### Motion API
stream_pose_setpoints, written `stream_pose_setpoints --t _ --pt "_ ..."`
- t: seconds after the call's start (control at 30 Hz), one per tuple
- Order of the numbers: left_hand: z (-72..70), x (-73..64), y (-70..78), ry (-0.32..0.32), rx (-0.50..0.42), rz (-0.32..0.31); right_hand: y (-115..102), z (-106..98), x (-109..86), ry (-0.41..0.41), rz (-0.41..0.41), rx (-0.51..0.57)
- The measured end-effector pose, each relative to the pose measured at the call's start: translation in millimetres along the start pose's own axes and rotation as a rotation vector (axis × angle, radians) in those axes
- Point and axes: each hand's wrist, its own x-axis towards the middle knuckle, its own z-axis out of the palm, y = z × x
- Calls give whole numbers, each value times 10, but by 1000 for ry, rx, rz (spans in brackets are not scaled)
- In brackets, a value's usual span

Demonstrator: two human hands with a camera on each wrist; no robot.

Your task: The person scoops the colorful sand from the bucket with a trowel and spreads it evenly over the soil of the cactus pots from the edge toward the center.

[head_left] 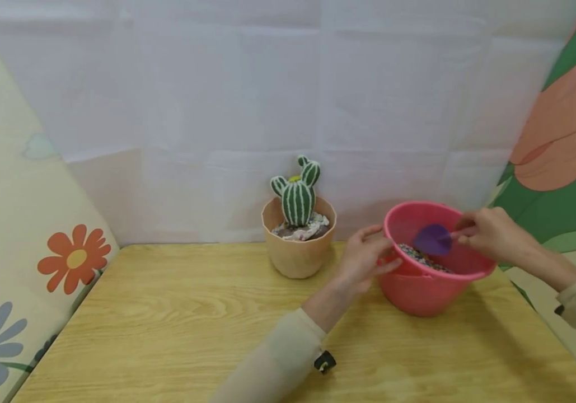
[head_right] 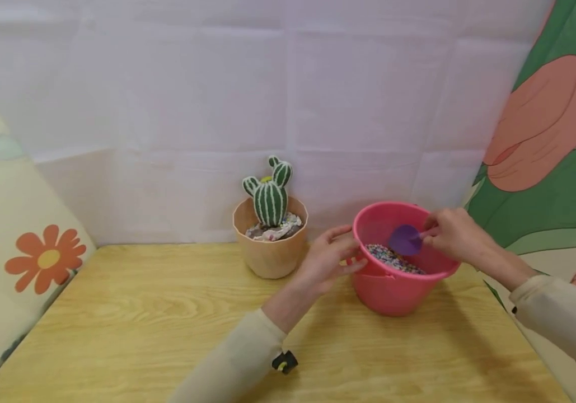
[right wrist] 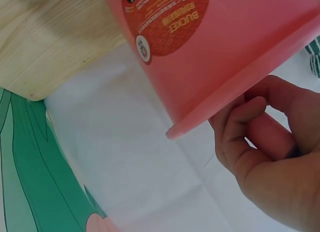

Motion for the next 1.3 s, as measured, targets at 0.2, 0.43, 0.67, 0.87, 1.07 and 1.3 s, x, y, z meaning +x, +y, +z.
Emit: stream_pose_setpoints --t 0.2,0.43,0.67,0.87,1.07,1.3 --pt "-6 34 -16 -26 -33 -28 57 -45 61 -26 13 11" --pt "-37 95 -38 -56 -57 -67 118 -108 156 -61 38 -12" --pt "-81 158 -59 -72 -73 -91 214 -123 180 -127 32 -4" --pt "-100 176 -58 -91 -73 -103 286 -88 193 -114 11 -8" --pt "-117 154 -39 -111 -65 -111 300 -60 188 -110 10 -1" --pt "-133 124 -32 -119 -65 -120 268 -6 146 -104 12 36"
